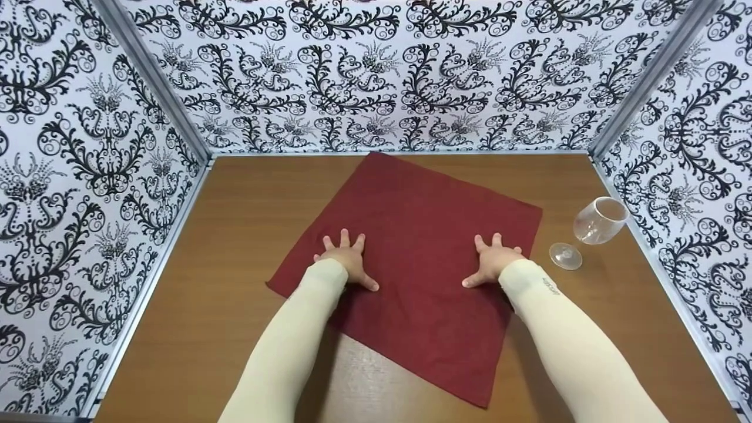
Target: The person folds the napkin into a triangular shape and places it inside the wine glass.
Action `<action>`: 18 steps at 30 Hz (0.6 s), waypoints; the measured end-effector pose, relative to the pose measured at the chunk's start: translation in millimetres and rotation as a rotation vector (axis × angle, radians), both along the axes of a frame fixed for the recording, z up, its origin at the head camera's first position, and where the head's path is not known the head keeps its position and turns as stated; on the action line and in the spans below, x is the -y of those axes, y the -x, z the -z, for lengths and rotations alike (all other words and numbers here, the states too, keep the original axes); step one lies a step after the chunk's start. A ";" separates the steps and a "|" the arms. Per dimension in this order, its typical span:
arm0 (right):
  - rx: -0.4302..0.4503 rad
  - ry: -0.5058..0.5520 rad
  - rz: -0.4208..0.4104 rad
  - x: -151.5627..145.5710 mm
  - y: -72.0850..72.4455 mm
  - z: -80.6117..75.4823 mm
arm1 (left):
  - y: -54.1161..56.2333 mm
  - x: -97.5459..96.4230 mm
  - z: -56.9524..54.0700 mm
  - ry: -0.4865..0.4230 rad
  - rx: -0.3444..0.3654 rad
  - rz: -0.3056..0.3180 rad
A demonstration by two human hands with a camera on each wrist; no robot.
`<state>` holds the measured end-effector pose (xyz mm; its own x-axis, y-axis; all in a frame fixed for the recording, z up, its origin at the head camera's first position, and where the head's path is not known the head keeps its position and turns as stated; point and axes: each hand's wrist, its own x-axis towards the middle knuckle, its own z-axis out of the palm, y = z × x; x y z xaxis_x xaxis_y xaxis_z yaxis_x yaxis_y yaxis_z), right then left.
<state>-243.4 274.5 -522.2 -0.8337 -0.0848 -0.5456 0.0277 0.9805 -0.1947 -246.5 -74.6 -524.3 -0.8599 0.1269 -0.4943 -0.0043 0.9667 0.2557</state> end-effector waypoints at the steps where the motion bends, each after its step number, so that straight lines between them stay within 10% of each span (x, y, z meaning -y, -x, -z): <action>1: -0.002 0.000 -0.002 0.1 -0.2 -0.2 | 0.3 0.1 -0.4 0.001 -0.002 0.001; 18: -0.021 -0.029 -0.044 5.0 -6.5 -6.0 | 5.0 1.7 -1.5 0.023 0.005 0.018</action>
<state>-236.9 269.5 -516.2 -0.8407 -0.1063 -0.5310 -0.0194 0.9858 -0.1666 -251.6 -76.3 -522.8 -0.8550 0.1315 -0.5017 0.0122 0.9722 0.2340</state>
